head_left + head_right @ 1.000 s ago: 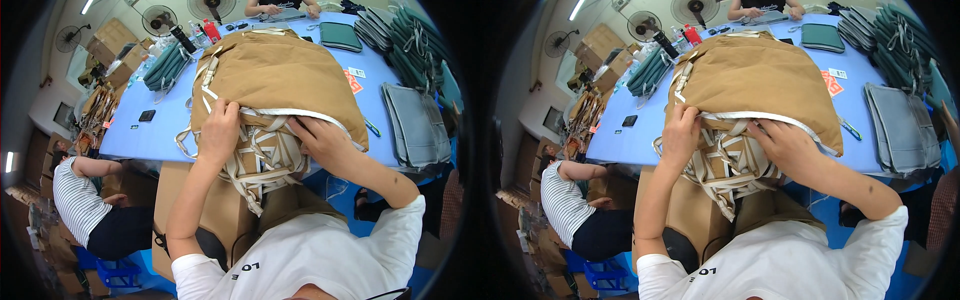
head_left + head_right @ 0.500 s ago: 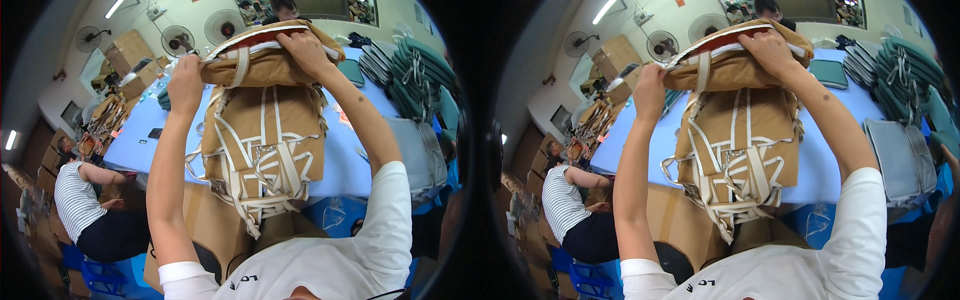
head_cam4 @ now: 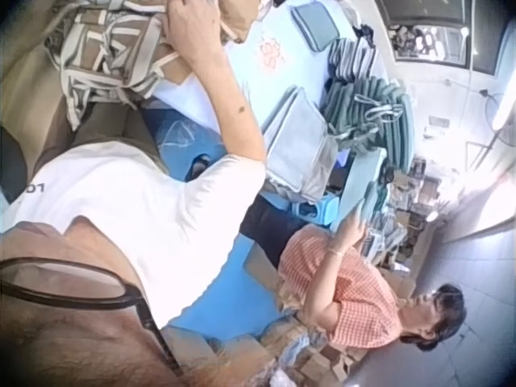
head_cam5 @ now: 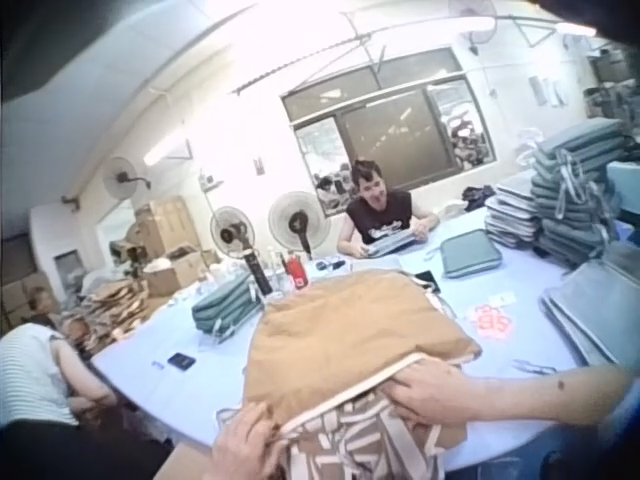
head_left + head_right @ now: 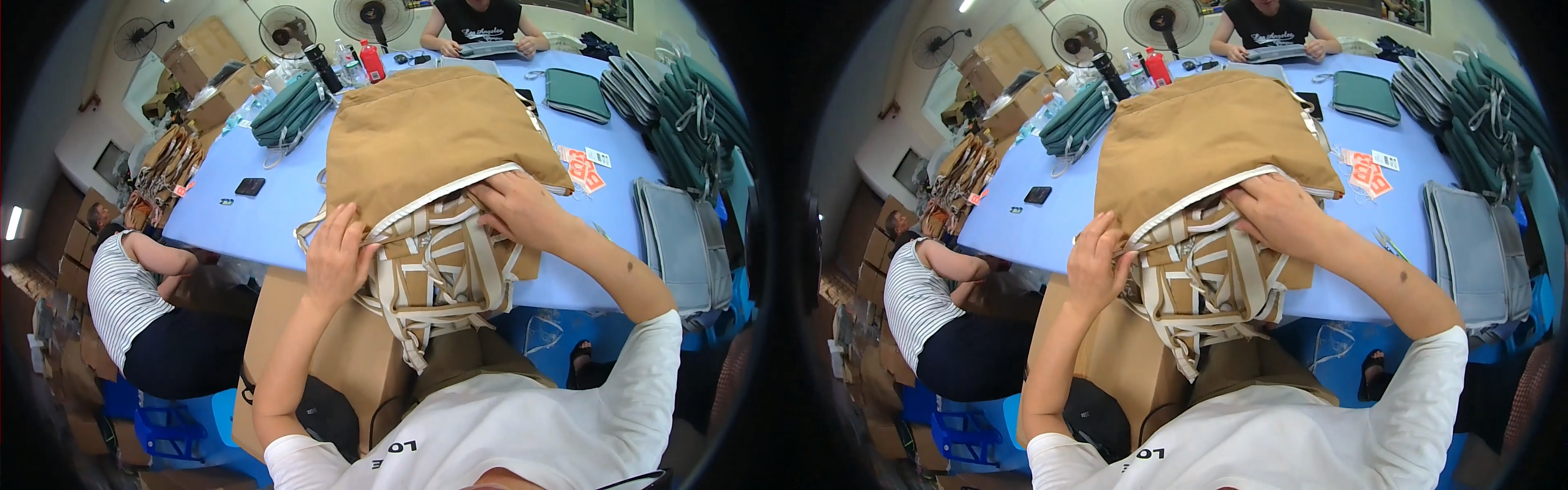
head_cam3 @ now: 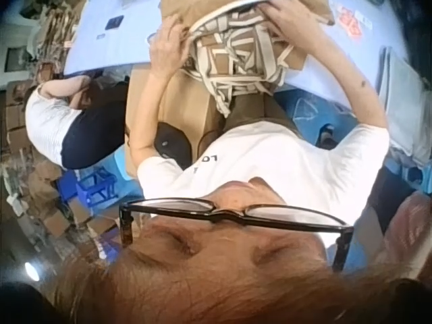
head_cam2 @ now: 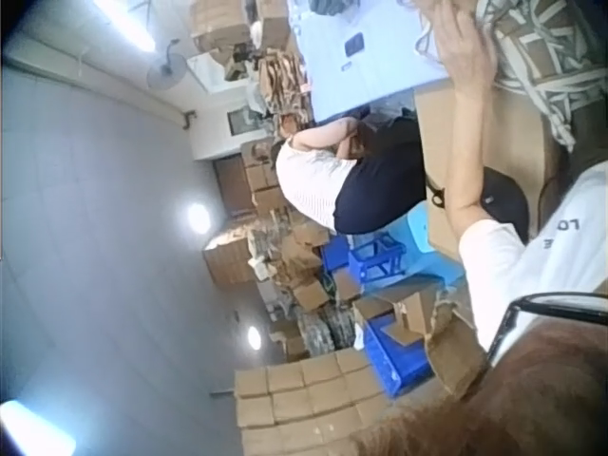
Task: Assembling and inspecting a large canvas bag by checking its components and attaching labels.
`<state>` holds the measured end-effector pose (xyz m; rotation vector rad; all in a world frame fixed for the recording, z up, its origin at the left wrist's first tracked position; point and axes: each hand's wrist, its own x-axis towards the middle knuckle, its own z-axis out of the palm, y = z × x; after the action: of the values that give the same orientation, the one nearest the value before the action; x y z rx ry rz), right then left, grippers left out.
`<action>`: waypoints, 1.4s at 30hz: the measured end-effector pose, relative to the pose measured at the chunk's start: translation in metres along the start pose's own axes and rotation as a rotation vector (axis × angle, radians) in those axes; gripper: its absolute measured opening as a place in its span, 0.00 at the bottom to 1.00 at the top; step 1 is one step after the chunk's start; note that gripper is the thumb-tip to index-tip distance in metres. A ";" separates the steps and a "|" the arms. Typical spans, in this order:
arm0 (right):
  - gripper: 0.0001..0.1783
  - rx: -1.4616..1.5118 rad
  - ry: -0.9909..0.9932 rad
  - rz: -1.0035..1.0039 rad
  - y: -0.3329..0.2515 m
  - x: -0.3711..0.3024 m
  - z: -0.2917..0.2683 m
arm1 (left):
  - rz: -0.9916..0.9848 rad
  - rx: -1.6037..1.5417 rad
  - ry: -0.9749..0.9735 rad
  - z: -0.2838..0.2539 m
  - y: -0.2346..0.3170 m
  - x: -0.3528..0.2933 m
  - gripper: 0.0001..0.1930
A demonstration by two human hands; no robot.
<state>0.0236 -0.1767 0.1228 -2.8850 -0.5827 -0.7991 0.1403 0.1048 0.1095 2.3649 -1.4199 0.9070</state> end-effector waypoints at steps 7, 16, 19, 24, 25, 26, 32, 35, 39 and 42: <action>0.34 0.081 -0.183 0.145 -0.047 0.002 -0.015 | 0.119 -0.034 -0.085 0.023 0.030 0.025 0.31; 0.33 -0.180 0.062 -0.004 0.012 0.000 0.050 | 0.169 -0.053 0.095 0.054 0.022 0.026 0.16; 0.32 -0.022 0.091 0.010 0.019 -0.002 0.043 | 0.140 -0.042 0.087 0.053 0.022 0.025 0.16; 0.23 0.255 0.300 0.272 0.057 -0.034 0.002 | 0.133 -0.062 0.052 0.049 0.028 0.020 0.18; 0.20 0.201 0.378 0.367 0.076 -0.042 0.000 | 0.111 -0.060 0.040 0.050 0.028 0.019 0.19; 0.18 0.151 0.456 0.457 0.099 -0.052 0.003 | 0.085 -0.052 0.028 0.049 0.028 0.016 0.20; 0.18 0.061 0.337 1.102 0.265 -0.172 0.047 | 0.062 -0.117 0.028 0.057 0.035 0.019 0.21; 0.21 0.042 0.176 1.244 0.284 -0.174 0.058 | 0.026 -0.096 0.012 0.051 0.034 0.012 0.22; 0.25 -0.101 0.137 1.144 0.316 -0.194 0.089 | 0.022 -0.098 -0.003 0.053 0.037 0.013 0.23; 0.29 -0.230 -0.070 1.254 0.309 -0.191 0.088 | 0.005 -0.109 -0.016 0.054 0.038 0.014 0.23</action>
<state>0.0334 -0.5101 -0.0467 -2.6398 1.2738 -0.5167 0.1330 0.0492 0.0721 2.2952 -1.4430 0.7919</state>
